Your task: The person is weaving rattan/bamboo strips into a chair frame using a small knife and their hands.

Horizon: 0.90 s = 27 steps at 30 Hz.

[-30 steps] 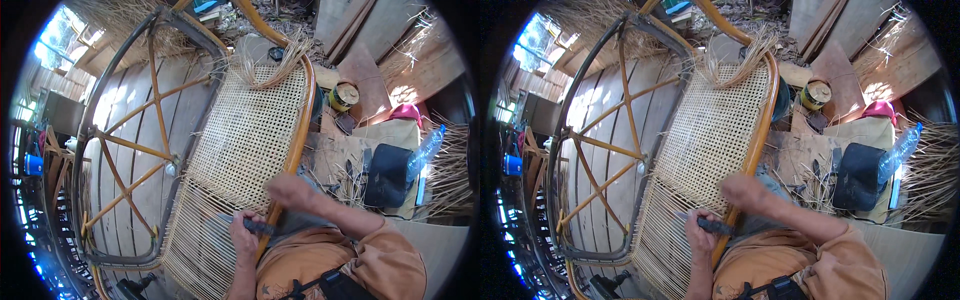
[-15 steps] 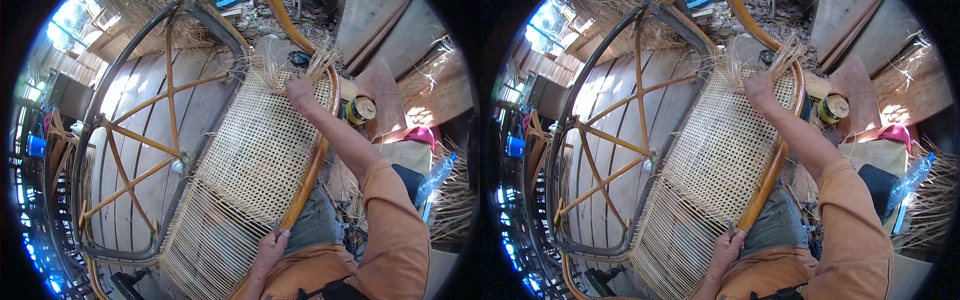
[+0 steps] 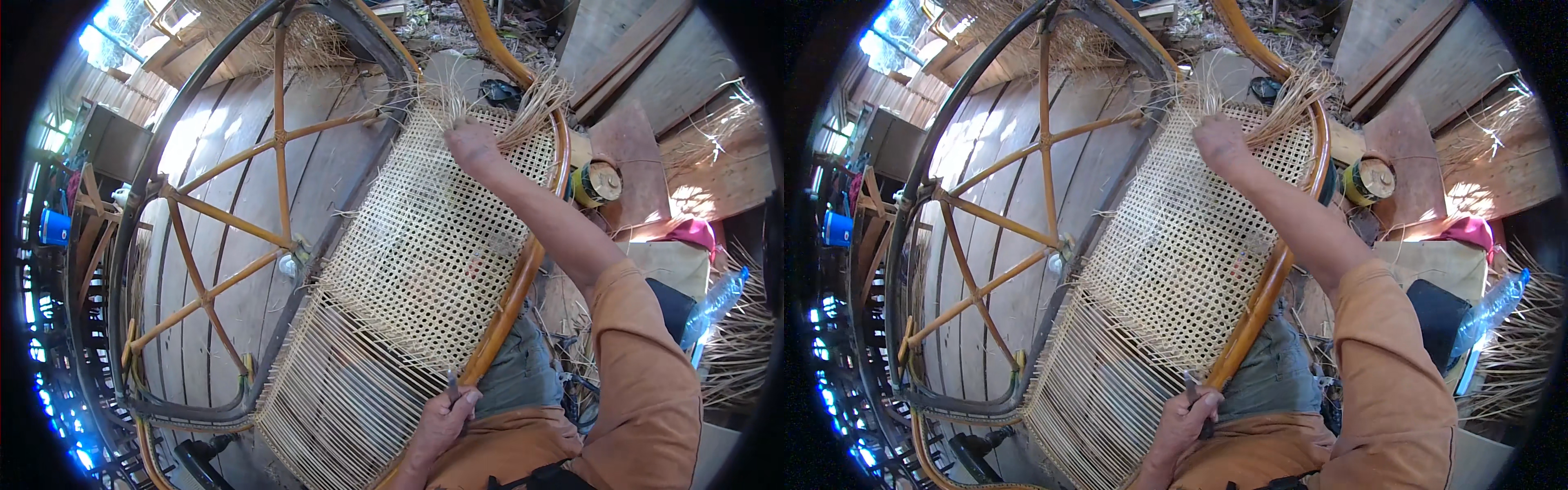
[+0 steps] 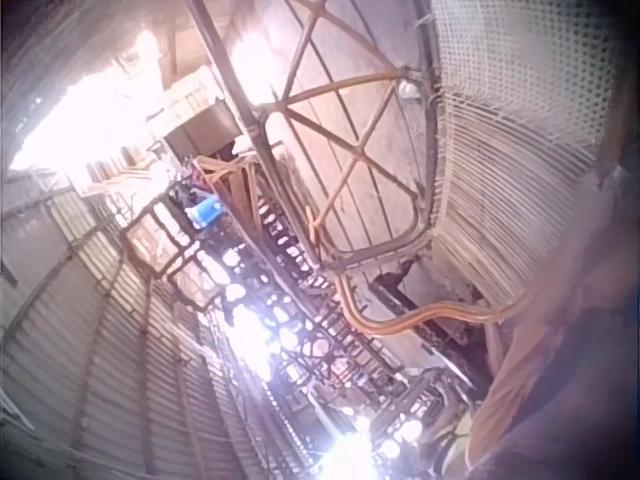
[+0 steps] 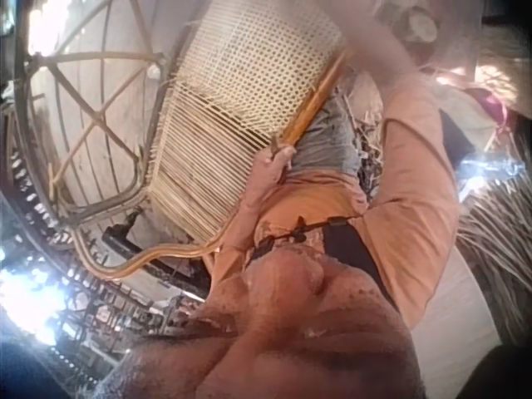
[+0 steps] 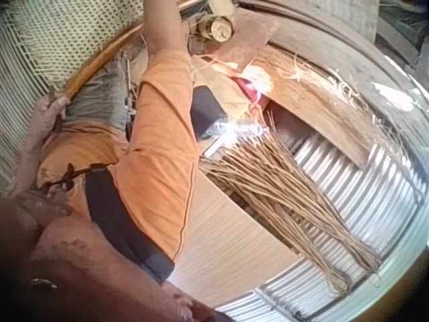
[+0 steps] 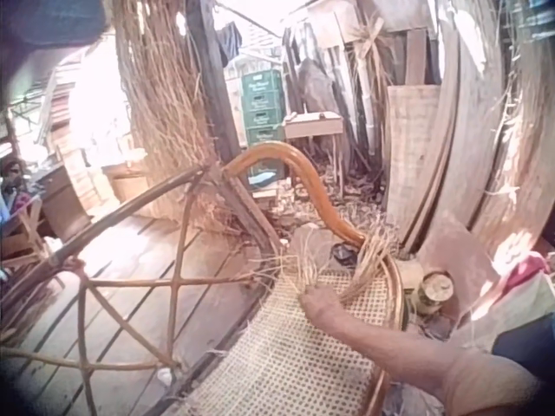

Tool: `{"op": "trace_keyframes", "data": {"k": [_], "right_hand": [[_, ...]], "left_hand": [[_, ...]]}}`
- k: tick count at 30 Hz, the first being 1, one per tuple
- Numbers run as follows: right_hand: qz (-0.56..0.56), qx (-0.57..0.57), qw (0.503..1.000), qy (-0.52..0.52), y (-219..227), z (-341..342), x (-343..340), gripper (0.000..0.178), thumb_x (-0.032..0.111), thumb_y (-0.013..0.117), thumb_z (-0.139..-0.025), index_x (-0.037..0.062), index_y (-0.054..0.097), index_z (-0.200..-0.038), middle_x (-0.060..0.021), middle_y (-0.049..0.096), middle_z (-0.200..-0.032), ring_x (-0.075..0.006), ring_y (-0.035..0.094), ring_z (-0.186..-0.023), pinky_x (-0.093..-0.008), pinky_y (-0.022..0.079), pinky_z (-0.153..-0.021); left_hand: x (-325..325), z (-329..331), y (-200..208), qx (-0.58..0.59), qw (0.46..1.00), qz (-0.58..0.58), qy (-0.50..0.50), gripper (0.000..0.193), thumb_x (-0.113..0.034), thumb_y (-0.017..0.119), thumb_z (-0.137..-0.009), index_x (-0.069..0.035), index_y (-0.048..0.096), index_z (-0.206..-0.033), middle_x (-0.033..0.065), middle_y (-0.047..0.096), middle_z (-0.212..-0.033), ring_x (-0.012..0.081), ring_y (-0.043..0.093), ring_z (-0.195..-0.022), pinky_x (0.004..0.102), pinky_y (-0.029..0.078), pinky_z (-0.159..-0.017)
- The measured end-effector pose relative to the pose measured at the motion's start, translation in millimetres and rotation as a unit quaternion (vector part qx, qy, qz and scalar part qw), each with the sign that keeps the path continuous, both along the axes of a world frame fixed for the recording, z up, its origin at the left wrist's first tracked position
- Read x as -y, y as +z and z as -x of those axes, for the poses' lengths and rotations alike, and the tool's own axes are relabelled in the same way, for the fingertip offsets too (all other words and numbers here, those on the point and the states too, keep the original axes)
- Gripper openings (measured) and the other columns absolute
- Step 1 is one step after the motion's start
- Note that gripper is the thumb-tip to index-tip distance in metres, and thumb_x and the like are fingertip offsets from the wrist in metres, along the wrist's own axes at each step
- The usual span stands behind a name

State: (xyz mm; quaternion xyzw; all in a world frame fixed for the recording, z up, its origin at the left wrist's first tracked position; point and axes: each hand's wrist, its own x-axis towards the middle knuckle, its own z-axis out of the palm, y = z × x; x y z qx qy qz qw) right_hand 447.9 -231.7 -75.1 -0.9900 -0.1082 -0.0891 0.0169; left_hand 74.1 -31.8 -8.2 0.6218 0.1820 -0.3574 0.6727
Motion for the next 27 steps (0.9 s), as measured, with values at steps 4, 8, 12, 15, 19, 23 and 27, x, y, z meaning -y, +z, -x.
{"op": "trace_keyframes", "data": {"k": [4, 8, 12, 15, 19, 23, 27], "right_hand": [[0.042, -0.022, 0.999, -0.017, -17, -20, -21, 0.017, 0.011, 0.056, -0.078, 0.0104, 0.068, -0.091, -0.0080, 0.062, -0.099, -0.0262, 0.055, -0.101, -0.0402, 0.045, -0.084], [-0.015, -0.021, 0.999, -0.041, -39, -27, -17, 0.017, 0.013, 0.056, -0.080, 0.0097, 0.068, -0.092, -0.0087, 0.061, -0.102, -0.0277, 0.054, -0.103, -0.0409, 0.044, -0.086], [-0.035, -0.003, 0.999, 0.023, -36, -16, 13, 0.010, 0.012, 0.057, -0.080, 0.0084, 0.065, -0.085, -0.0084, 0.061, -0.100, -0.0272, 0.054, -0.100, -0.0403, 0.045, -0.081], [-0.013, -0.011, 0.999, 0.037, -42, -18, 3, 0.007, 0.011, 0.058, -0.080, 0.0095, 0.064, -0.083, -0.0072, 0.062, -0.096, -0.0275, 0.055, -0.097, -0.0412, 0.046, -0.080], [-0.082, -0.018, 0.996, 0.017, -43, -21, 9, 0.008, 0.011, 0.059, -0.081, 0.0111, 0.066, -0.087, -0.0055, 0.063, -0.091, -0.0263, 0.055, -0.091, -0.0397, 0.046, -0.080], [-0.211, 0.050, 0.964, 0.153, -54, -20, 32, 0.012, 0.016, 0.062, -0.082, 0.0100, 0.066, -0.092, -0.0069, 0.063, -0.086, -0.0272, 0.055, -0.084, -0.0361, 0.046, -0.078], [-0.265, 0.033, 0.961, 0.075, -51, -21, 32, 0.010, 0.013, 0.061, -0.082, 0.0054, 0.063, -0.088, -0.0131, 0.062, -0.080, -0.0309, 0.056, -0.077, -0.0384, 0.046, -0.075]], "left_hand": [[-20, -44, 26, 0.001, 0.998, 0.011, 0.069, 0.028, -0.026, 0.056, -0.093, 0.000, 0.066, -0.099, -0.0002, 0.057, -0.066, 0.0096, 0.055, -0.070, 0.0232, 0.044, -0.076], [-35, -134, 32, 0.073, 0.968, -0.241, 0.016, 0.039, -0.037, 0.058, -0.088, 0.000, 0.066, -0.092, 0.0004, 0.056, -0.064, 0.0102, 0.053, -0.060, 0.0265, 0.046, -0.061], [-16, -229, -18, 0.267, 0.921, -0.283, -0.009, 0.045, -0.042, 0.053, -0.089, 0.002, 0.060, -0.083, 0.0094, 0.050, -0.062, 0.0177, 0.049, -0.058, 0.0350, 0.041, -0.057], [-4, -291, -56, 0.416, 0.855, -0.309, -0.015, 0.030, -0.028, 0.056, -0.088, 0.001, 0.063, -0.093, 0.0155, 0.060, -0.076, 0.0278, 0.058, -0.068, 0.0374, 0.045, -0.066], [15, -332, -84, 0.498, 0.795, -0.346, 0.009, 0.022, -0.020, 0.057, -0.086, -0.002, 0.064, -0.096, 0.0178, 0.062, -0.086, 0.0344, 0.060, -0.073, 0.0397, 0.046, -0.069], [42, -320, -88, 0.544, 0.751, -0.372, -0.043, 0.024, -0.018, 0.058, -0.085, -0.013, 0.061, -0.107, 0.0076, 0.059, -0.104, 0.0263, 0.062, -0.073, 0.0367, 0.051, -0.066], [43, -323, -131, 0.503, 0.716, -0.468, -0.126, 0.016, -0.019, 0.056, -0.086, -0.015, 0.059, -0.102, 0.0050, 0.058, -0.103, 0.0239, 0.063, -0.070, 0.0335, 0.053, -0.061]]}}
